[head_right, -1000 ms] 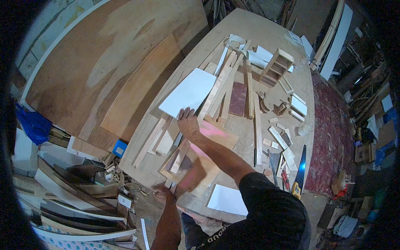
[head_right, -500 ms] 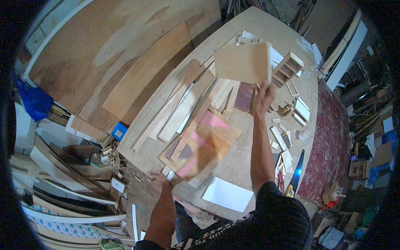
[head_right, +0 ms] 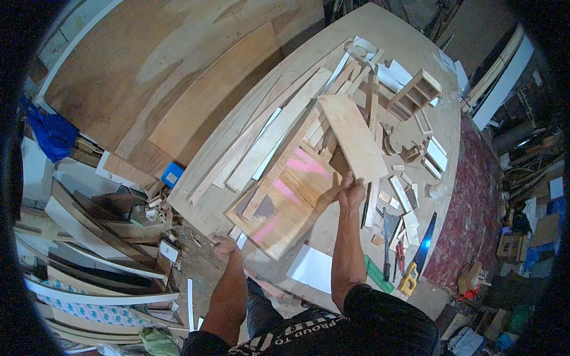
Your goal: Assembling and checking the fit of wooden pieces for a small shelving unit.
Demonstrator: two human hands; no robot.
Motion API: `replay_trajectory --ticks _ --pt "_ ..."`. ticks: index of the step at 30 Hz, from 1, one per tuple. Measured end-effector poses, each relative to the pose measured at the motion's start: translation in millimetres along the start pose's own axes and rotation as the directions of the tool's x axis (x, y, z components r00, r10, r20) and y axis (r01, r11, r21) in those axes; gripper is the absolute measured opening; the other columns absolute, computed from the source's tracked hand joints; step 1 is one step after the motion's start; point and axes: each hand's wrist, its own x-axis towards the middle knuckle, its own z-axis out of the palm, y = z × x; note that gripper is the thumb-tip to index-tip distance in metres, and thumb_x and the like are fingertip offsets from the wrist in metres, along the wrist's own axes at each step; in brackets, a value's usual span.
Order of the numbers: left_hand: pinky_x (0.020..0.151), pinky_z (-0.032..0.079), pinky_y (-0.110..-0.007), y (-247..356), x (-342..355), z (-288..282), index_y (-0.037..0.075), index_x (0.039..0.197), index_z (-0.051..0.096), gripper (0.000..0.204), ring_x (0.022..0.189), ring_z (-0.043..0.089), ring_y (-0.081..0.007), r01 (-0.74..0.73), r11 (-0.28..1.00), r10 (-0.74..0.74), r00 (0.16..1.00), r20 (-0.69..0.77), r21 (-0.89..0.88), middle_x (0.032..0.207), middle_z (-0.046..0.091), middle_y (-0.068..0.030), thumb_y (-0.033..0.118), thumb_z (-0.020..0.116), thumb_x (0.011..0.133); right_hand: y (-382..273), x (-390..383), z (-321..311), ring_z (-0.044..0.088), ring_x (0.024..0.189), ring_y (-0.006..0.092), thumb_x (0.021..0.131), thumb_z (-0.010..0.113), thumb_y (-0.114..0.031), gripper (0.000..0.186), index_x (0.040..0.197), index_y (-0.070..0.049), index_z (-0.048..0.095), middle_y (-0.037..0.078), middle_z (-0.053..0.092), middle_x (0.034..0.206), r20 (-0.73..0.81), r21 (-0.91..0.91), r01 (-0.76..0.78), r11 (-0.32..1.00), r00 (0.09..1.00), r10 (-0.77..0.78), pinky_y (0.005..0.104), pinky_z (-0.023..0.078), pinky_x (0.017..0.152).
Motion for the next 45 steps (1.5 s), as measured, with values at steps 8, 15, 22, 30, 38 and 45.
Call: replay_trajectory --ticks 8,15,22,30,38,45 --pt "0.086 0.051 -0.054 11 -14 -21 -0.017 0.097 0.066 0.09 0.1 0.065 -0.0453 -0.041 0.997 0.033 0.992 0.121 0.065 0.103 0.064 -0.0376 0.064 0.028 0.096 52 -59 43 0.063 0.062 0.0173 0.095 0.053 -0.021 0.026 0.092 0.002 0.065 0.009 0.066 0.073 -0.151 -0.728 -0.396 0.56 0.889 0.432 0.0266 0.045 0.049" --pt "0.079 0.052 -0.054 -3 5 -6 -0.013 0.089 0.07 0.084 0.089 0.066 -0.047 -0.1 0.993 0.105 0.991 -0.078 0.065 0.091 0.067 -0.0343 0.061 0.031 0.097 186 -49 139 0.064 0.098 0.0403 0.08 0.074 -0.033 0.051 0.121 -0.006 0.058 0.023 0.06 0.108 0.674 -0.69 0.638 -0.341 0.739 0.019 0.0481 0.053 0.084" --pt "0.079 0.051 -0.055 26 -20 -44 -0.018 0.091 0.066 0.089 0.089 0.065 -0.0487 -0.012 1.0 0.015 0.993 0.119 -0.029 0.091 0.065 -0.0367 0.062 0.028 0.096 213 -33 193 0.059 0.11 0.0412 0.075 0.076 -0.043 0.083 0.139 -0.004 0.039 0.021 0.047 0.126 0.311 -0.798 0.265 -0.542 0.95 0.007 0.0466 0.054 0.09" --pt "0.085 0.051 -0.051 -20 10 5 -0.017 0.102 0.062 0.084 0.097 0.064 -0.0458 -0.133 0.988 0.141 0.982 0.129 -0.073 0.1 0.065 -0.0349 0.061 0.032 0.096 176 -16 176 0.065 0.094 0.0281 0.076 0.067 -0.029 0.073 0.138 -0.007 0.034 0.009 0.06 0.085 0.361 -0.928 0.356 -0.114 0.932 -0.026 0.0429 0.057 0.079" --pt "0.088 0.05 -0.05 14 -28 -11 -0.011 0.099 0.068 0.08 0.1 0.064 -0.0435 -0.076 0.996 0.07 0.99 0.122 0.046 0.101 0.066 -0.0338 0.059 0.028 0.098 104 -34 130 0.063 0.076 0.0273 0.101 0.038 -0.048 0.046 0.111 -0.007 0.057 0.011 0.061 0.09 0.264 -0.365 -0.307 0.879 0.871 0.414 0.039 0.056 0.067" --pt "0.082 0.053 -0.055 4 3 -16 -0.008 0.098 0.07 0.083 0.094 0.067 -0.0448 0.002 0.999 -0.006 0.992 0.126 0.037 0.1 0.068 -0.0308 0.062 0.026 0.096 81 -52 95 0.06 0.076 0.025 0.104 0.031 -0.048 0.051 0.122 -0.006 0.053 0.013 0.061 0.093 0.371 -0.357 -0.41 0.84 0.763 0.53 0.0366 0.055 0.059"
